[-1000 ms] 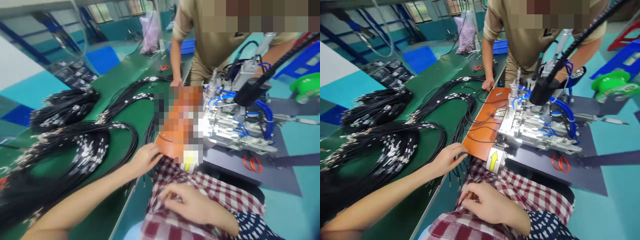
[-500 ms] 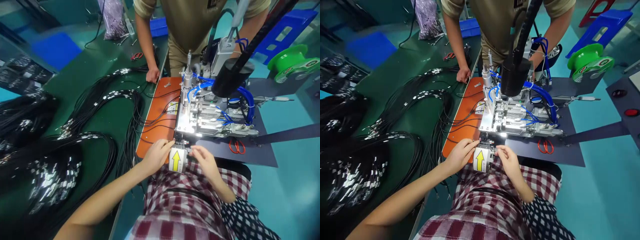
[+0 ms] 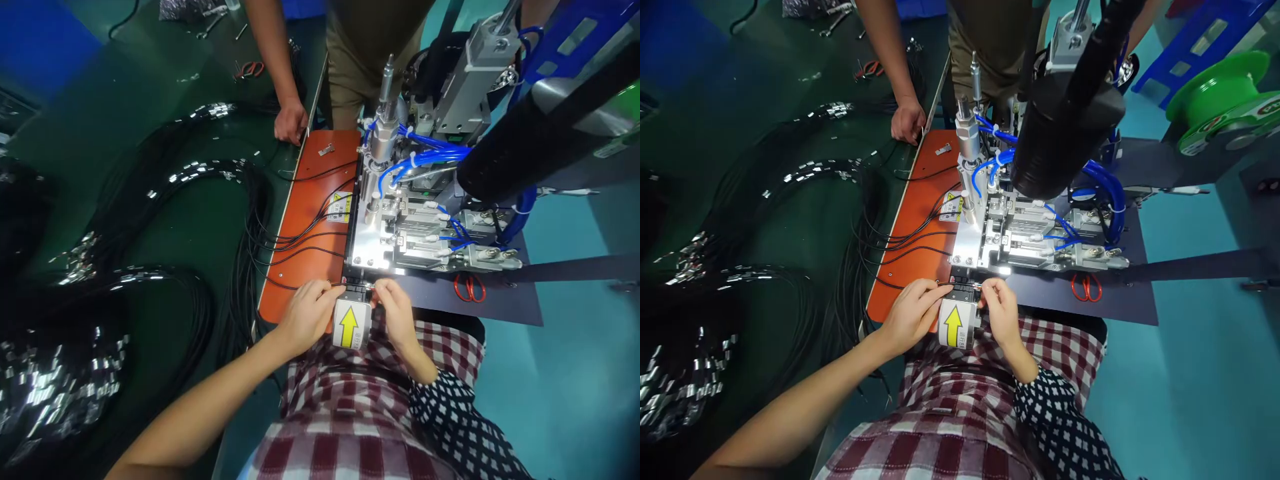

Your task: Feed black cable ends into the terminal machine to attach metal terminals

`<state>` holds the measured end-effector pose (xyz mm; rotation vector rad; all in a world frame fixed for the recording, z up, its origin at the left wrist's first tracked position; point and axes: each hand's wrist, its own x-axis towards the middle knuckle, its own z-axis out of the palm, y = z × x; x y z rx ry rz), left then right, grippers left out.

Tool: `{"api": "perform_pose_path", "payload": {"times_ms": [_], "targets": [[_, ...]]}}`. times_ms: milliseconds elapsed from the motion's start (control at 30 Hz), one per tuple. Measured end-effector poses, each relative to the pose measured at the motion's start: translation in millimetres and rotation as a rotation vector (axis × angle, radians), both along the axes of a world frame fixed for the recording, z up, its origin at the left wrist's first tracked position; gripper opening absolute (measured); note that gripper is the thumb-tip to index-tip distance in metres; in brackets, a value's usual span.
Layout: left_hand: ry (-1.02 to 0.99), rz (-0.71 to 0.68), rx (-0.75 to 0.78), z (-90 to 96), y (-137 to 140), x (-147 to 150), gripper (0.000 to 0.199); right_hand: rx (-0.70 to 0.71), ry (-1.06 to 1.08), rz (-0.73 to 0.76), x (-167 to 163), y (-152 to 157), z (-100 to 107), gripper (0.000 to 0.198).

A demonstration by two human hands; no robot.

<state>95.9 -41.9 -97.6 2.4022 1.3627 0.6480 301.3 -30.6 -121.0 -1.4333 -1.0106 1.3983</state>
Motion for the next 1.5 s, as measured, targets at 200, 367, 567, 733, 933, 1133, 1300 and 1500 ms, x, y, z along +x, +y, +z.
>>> {"api": "perform_pose_path", "payload": {"times_ms": [200,367,567,733,933,1133,1300,1500], "targets": [[-0.004,-0.006,-0.041,-0.4,-1,-2,0.033,-0.112,0.114,-0.011,1,0,2,0.017],[-0.023,-0.015,-0.049,0.8,-1,-3,0.032,-0.083,0.125,-0.026,-4,-2,3,0.020],[-0.025,-0.015,-0.059,0.2,0,-4,0.032,-0.194,0.269,-0.066,-7,-4,4,0.021],[-0.032,-0.017,-0.062,0.9,0,-3,0.032,-0.128,0.191,-0.102,-1,-2,4,0.024],[-0.033,-0.015,-0.063,1.9,1,-3,0.031,-0.010,0.002,-0.074,0,0,5,0.021],[-0.040,-0.014,-0.079,3.6,2,-2,0.031,0.080,-0.055,-0.132,-9,-2,2,0.015],[-0.048,-0.017,-0.082,4.4,1,-3,0.031,0.087,-0.017,-0.199,-9,-5,-4,0.015],[-0.105,0.015,-0.112,7.5,2,-1,0.027,0.022,0.028,-0.140,-3,-6,-4,0.020]]}}
